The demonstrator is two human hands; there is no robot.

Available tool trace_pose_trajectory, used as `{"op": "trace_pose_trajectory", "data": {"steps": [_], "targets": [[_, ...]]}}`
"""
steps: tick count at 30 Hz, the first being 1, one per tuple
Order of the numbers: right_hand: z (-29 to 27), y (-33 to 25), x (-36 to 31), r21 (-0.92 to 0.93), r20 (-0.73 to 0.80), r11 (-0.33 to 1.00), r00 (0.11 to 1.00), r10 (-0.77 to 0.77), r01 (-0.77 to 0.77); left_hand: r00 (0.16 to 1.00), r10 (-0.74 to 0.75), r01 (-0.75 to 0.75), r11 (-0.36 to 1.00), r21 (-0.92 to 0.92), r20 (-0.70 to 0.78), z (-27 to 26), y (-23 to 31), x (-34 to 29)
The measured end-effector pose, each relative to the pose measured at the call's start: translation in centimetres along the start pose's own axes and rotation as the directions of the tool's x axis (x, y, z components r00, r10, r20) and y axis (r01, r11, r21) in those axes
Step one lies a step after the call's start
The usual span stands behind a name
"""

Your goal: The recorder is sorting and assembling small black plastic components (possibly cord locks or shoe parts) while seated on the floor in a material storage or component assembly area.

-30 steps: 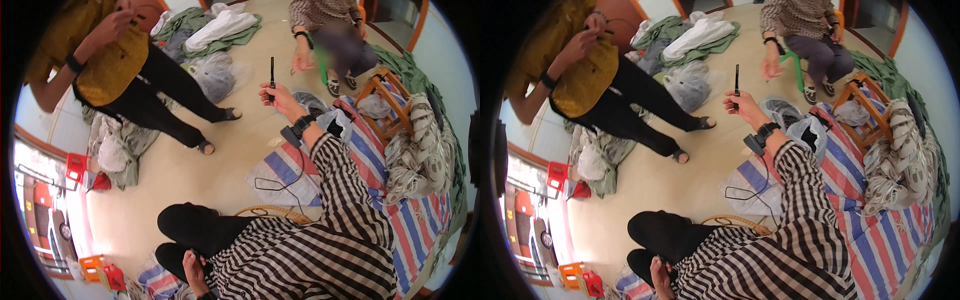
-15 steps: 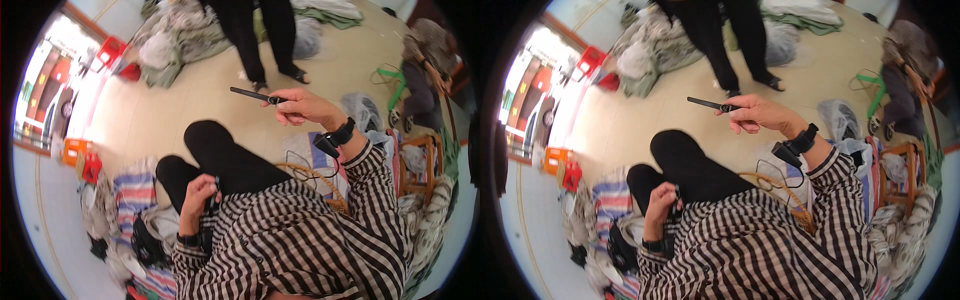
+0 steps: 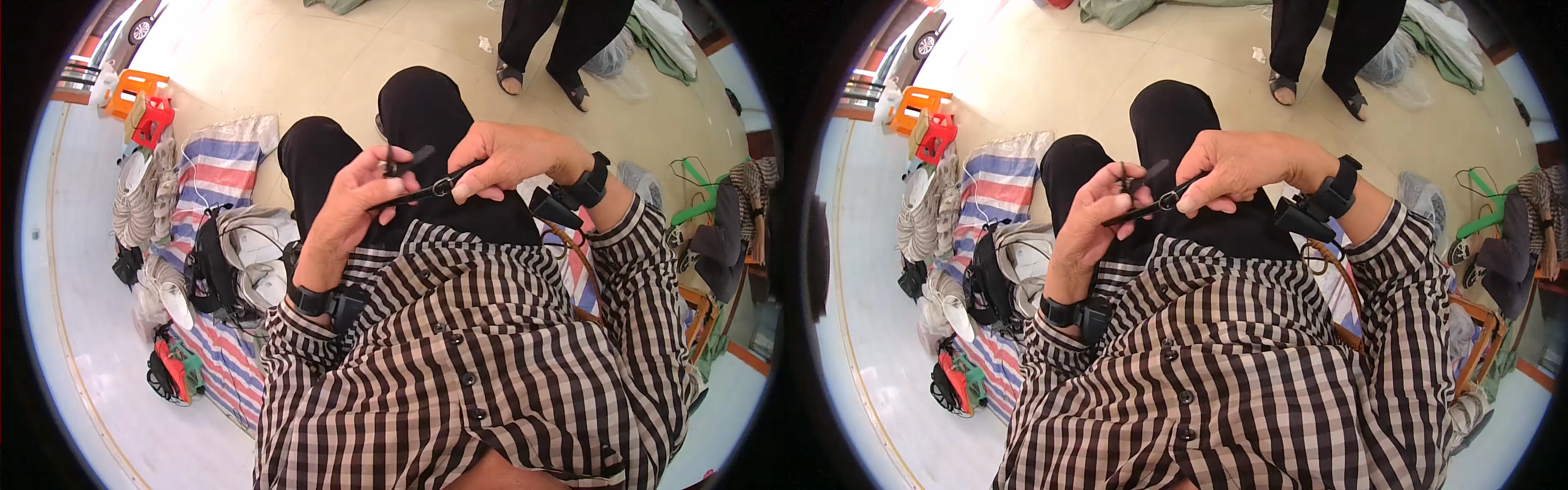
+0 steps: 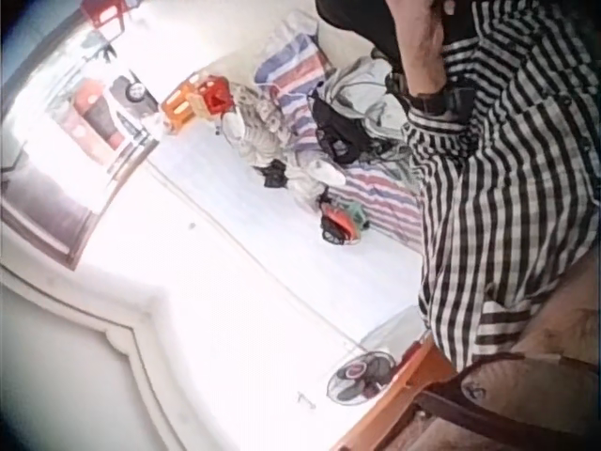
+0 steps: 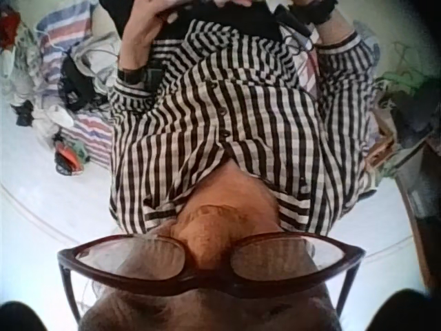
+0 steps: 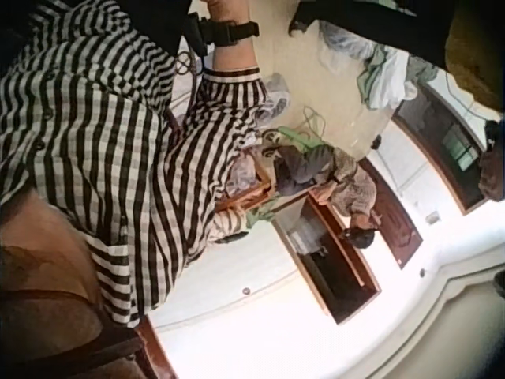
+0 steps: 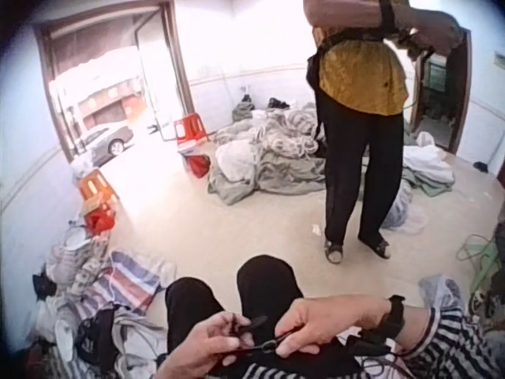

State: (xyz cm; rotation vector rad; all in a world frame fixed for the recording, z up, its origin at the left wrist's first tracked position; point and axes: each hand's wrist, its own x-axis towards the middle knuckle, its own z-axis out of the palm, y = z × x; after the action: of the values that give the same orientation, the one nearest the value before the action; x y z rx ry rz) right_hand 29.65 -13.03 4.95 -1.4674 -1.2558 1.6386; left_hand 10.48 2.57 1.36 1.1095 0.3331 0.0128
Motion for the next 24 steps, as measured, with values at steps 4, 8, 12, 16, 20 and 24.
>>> {"op": "trace_pose_trajectory", "data": {"steps": [4,8,12,16,20,24], "targets": [[0.3,-0.8,1.1,0.014,-0.036,1.000,0.999,-0.017,0.018,1.000,0.000,-0.001,0.999,-0.049,-0.025,0.2,-1.0,-0.5],[-0.3,0.6,1.6,0.395,-0.225,0.894,0.966,-0.128,0.210,0.996,0.049,-0.059,0.990,-0.130,-0.076,0.2,-1.4,-1.2],[0.2,0.5,2.2,0.430,-0.261,0.855,0.946,-0.191,0.291,0.990,0.111,-0.129,0.961,-0.245,-0.087,0.4,-1.1,-1.7],[1.0,0.1,2.6,0.477,-0.269,0.829,0.947,-0.179,0.292,0.991,0.132,-0.133,0.951,-0.279,-0.022,0.7,-0.9,-1.7],[1.4,0.2,2.9,0.526,-0.302,0.782,0.933,-0.195,0.334,0.973,0.177,-0.212,0.938,-0.276,-0.146,0.3,-1.6,-1.6],[1.9,-0.1,2.7,0.476,-0.372,0.785,0.900,-0.228,0.396,0.955,0.232,-0.274,0.929,-0.249,-0.187,0.8,-1.3,-1.8]]}}
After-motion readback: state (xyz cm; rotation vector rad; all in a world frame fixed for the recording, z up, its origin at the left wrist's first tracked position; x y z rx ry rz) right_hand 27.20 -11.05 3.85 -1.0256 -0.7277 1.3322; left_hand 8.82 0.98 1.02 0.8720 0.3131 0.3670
